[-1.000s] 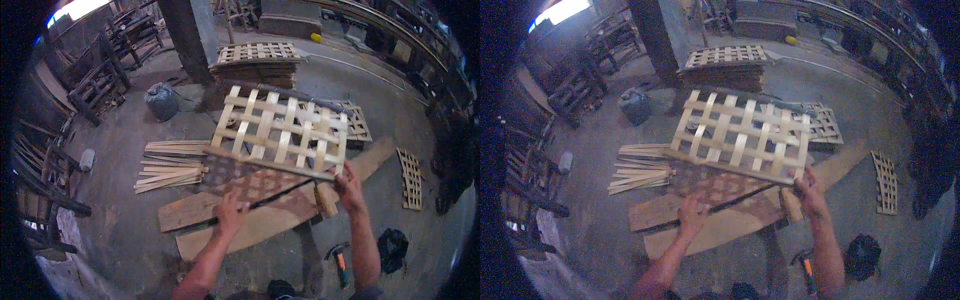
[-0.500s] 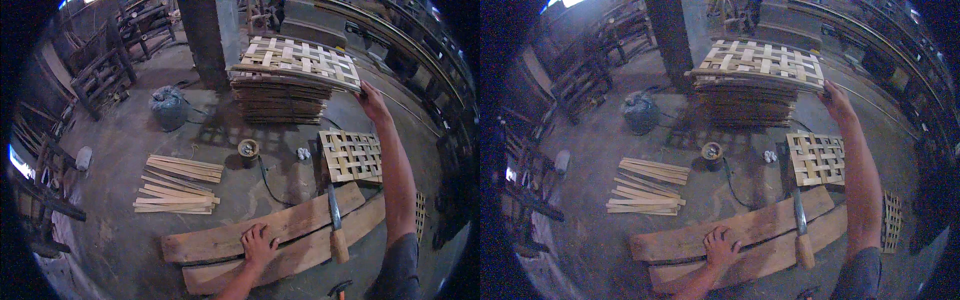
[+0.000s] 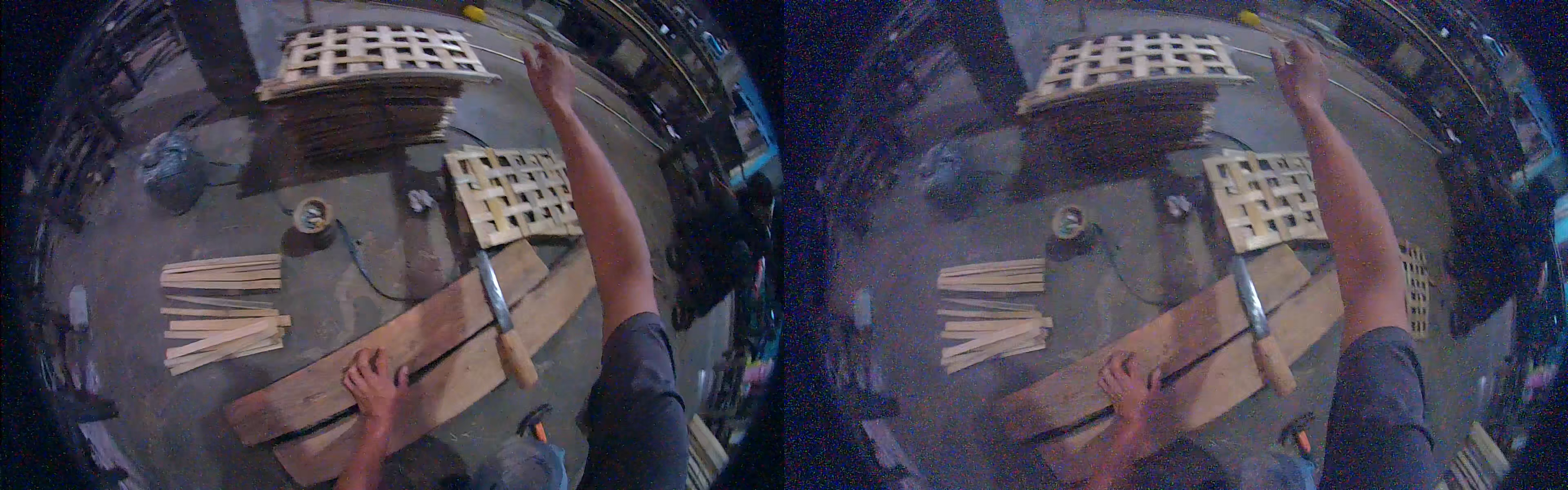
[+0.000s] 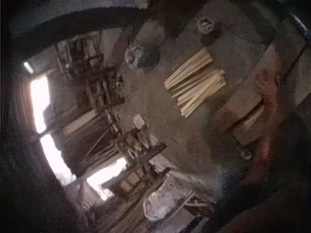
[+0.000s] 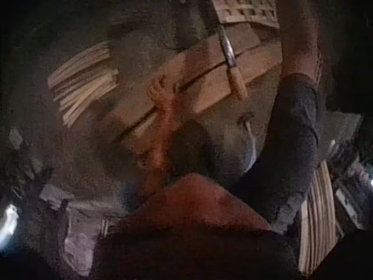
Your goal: The person weaves thin bamboo strips into a lattice panel on a wooden workbench. They use a hammer to tap the strips into place and a knife to trim excess length, then stack the finished panel with others.
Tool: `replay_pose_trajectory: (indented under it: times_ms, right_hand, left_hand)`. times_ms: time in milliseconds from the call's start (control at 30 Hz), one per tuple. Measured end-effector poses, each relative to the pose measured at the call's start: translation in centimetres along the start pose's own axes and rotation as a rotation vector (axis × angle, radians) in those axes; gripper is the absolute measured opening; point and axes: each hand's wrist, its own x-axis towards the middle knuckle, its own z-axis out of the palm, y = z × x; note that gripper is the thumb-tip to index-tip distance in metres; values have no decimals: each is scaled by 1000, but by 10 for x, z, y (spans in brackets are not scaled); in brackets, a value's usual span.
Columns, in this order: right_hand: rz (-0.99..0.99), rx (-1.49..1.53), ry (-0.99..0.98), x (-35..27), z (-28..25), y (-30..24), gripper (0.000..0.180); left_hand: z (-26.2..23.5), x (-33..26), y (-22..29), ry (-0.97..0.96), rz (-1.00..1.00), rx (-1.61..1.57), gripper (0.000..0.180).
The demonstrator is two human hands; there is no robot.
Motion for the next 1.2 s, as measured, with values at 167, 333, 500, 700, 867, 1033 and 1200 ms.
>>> replay_pose_trajectory:
  times_ms: [167,333,500,700,867,1033,1200]
  right_hand:
    - [776,-122,-467,-192,-52,105,41]
    - [1325,318,-470,-355,-54,177,24]
    - [1637,490,-307,-326,-34,84,30]
    - [1935,851,-24,-302,-56,59,26]
    - [1806,710,39,-305,-54,96,27]
    - [1731,706,-15,-307,-57,63,29]
    - [1693,962,-16,-281,-65,78,14]
  left_hand:
    - [-6,-2,1,-16,8,61,60]
    - [0,-5,12,-38,25,28,58]
    - [-3,-5,4,-10,37,30,57]
    - [-1,-5,1,-6,9,75,57]
    - [14,-8,5,24,17,93,57]
    - [4,-7,-5,51,15,28,55]
    - [-18,0,-11,-78,51,-233,52]
